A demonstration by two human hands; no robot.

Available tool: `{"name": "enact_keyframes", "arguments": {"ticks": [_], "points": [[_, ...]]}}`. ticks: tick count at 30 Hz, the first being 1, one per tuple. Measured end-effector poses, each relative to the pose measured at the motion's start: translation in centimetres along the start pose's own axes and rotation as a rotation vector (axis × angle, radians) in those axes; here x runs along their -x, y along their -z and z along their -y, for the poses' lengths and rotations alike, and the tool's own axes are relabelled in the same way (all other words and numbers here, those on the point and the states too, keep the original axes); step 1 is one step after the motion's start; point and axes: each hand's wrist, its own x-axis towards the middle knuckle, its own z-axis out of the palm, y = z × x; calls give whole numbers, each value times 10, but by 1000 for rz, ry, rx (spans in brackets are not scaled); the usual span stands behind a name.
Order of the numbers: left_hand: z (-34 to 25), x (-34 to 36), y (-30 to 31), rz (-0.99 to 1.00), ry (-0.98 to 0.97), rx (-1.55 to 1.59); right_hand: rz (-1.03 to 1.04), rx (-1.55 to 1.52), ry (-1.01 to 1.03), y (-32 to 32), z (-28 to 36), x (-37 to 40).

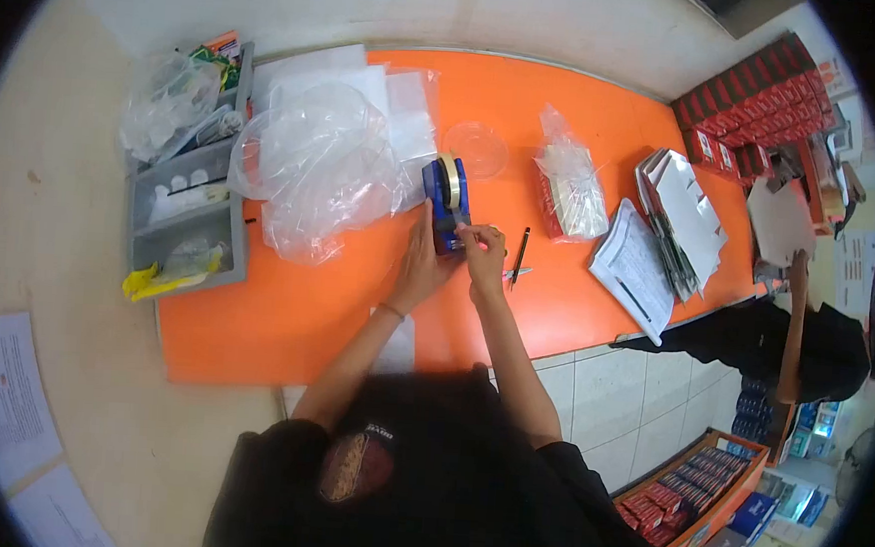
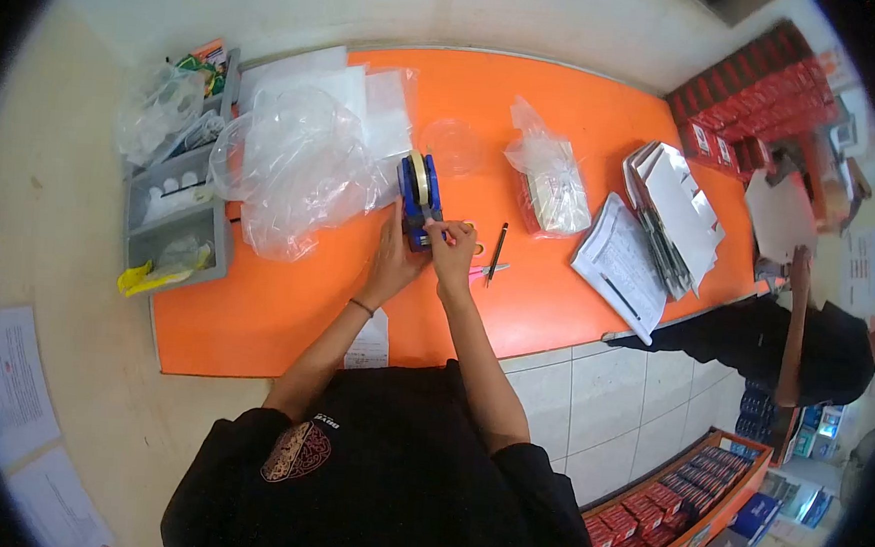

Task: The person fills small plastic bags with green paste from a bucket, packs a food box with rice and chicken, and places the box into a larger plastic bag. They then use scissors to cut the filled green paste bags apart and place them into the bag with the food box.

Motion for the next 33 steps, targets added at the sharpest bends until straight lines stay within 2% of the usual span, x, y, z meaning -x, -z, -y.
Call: {"name": "enact_keyframes", "arguments": {"ticks": [1, 2, 3, 4, 5, 6, 8, 9, 11, 12, 14, 15, 17, 20, 21, 23, 24, 26, 27, 29, 31, 32, 33], "points": [[6, -5, -4, 1, 89, 23, -36, -11, 40, 4, -1, 7], [11, -8, -8, 3, 176, 47, -24, -72, -20, 18, -5, 21], [13, -5, -12, -12, 176, 47, -13, -134, -79, 34, -15, 42], [16, -2, -16, -59, 149, 38, -9, -251, -62, 49, 19, 84], [17, -1, -19, -107, 126, 31, -86, -273, -232, 68, 6, 113], [17, -1, -19, -128, 134, 31, -18, -375, -282, 93, 3, 145], [17, 6, -21, -177, 126, 18, 30, -336, -511, 131, 2, 187], [14, 10, -22, -181, 134, 18, 35, -330, -516, 139, -1, 193], [6, 14, -23, -211, 177, -322, 154, -219, -588, 151, -8, 203], [7, 18, -24, -205, 178, -321, 150, -221, -592, 151, -10, 204], [8, 22, -23, 26, 374, -295, 158, -245, -566, 145, -14, 201], [8, 25, -24, 29, 366, -300, 155, -254, -563, 145, -16, 199], [6, 35, -29, -11, 645, 576, 160, -228, -549, 145, -21, 197], [-16, 18, -22, 48, 671, 663, 215, -196, -531, 145, -24, 194], [-8, 17, -25, 54, 675, 665, 209, -196, -536, 145, -22, 193], [22, 16, -35, 60, 531, 572, 196, -120, -429, 142, -17, 189], [27, 17, -36, 61, 534, 569, 220, -66, -314, 143, -21, 187], [37, 21, -36, 96, 664, 370, 230, -28, -289, 144, -28, 181], [38, 22, -30, 91, 661, 366, 233, 8, -260, 140, -29, 175], [41, 35, -15, -98, 494, 212, 212, -7, -231, 135, -16, 168], [20, 52, 21, -372, 445, 508, 244, -65, -269, 128, -1, 153], [4, 67, 42, -470, 453, 471, 334, -112, -272, 123, -13, 143], [-7, 87, 59, -566, 455, 435, 338, -120, -277, 115, -11, 135]]}}
